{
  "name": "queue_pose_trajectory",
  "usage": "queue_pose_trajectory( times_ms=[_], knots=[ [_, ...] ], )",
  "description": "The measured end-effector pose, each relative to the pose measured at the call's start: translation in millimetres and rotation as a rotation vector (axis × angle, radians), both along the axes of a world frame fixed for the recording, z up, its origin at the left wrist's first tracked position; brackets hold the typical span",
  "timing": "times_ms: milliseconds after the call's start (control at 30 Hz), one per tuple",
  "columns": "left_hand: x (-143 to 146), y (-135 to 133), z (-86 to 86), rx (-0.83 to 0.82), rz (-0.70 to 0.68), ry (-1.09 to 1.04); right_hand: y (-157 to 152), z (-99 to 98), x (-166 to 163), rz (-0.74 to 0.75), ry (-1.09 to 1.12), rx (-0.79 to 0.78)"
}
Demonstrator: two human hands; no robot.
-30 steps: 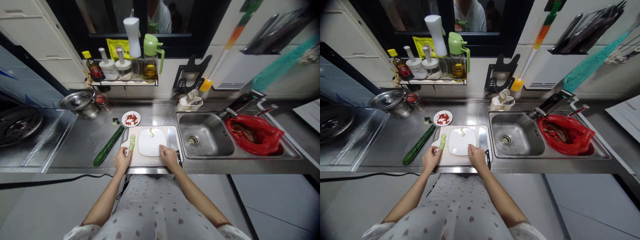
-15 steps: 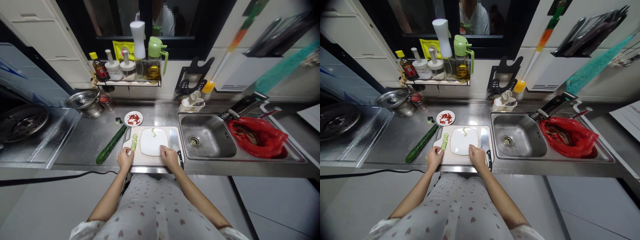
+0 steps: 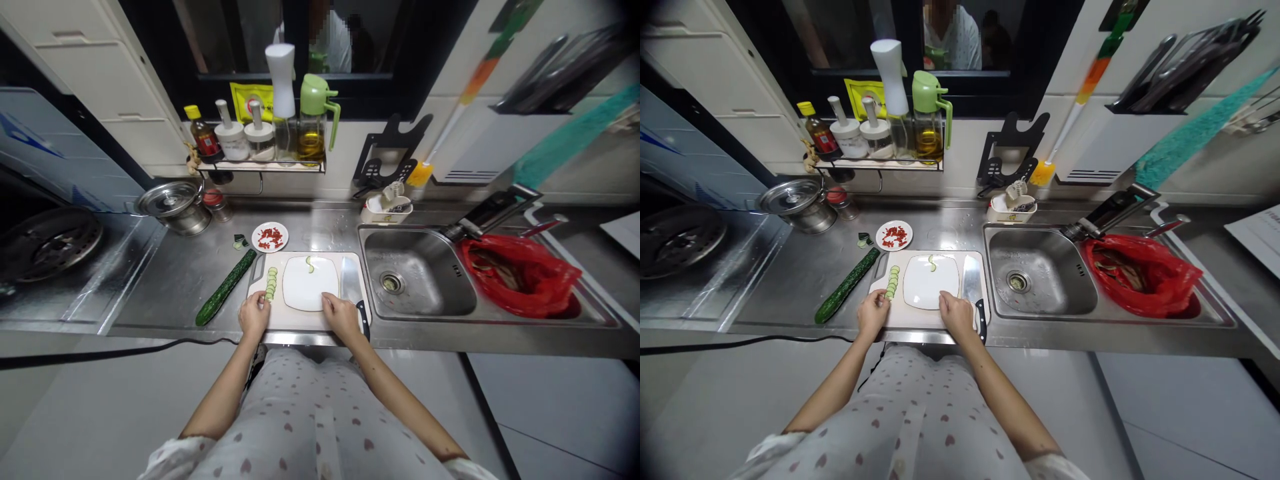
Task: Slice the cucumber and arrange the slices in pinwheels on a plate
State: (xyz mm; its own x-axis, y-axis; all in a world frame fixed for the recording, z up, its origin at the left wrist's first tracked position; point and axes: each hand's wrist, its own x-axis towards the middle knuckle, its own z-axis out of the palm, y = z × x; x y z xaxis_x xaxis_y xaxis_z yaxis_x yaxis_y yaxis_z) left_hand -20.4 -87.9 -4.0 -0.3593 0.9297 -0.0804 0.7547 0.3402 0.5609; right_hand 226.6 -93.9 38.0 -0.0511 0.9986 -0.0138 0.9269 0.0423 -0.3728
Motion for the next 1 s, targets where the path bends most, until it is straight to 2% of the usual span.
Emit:
queue_pose_trajectory(
  times_ms=[133, 267, 400, 500, 633, 767, 900, 1000],
  knots=[
    [-1, -2, 1.0, 0.007, -0.042, 0.020, -1, -1.1, 0, -0.009, 0.018, -0.008],
    [0, 0, 8.2, 0.093, -0.031, -0.115, 0, 0.6, 0, -0.017, 0.097, 0.011],
    [12, 11, 28.7, 0.202, -0.075, -0.432, 11, 12.5, -7, -0.001, 0.279, 0.059],
    [26, 19, 49.6, 0.229, -0.139, -0.591, 26, 26.0, -16, 0.062, 0.431, 0.095],
    [41, 24, 71.9, 0.236, -0.233, -0.650, 41, 39.9, -29, 0.122, 0.603, 0.095],
    [50, 25, 79.3, 0.241, -0.293, -0.675, 46, 44.8, -36, 0.125, 0.734, 0.065],
    [56, 24, 79.9, 0.236, -0.193, -0.865, 46, 48.9, -36, 0.054, 0.873, 0.033],
    [60, 22, 83.5, 0.024, -0.106, -1.115, 46, 53.6, -32, 0.023, 0.943, 0.037]
  ],
)
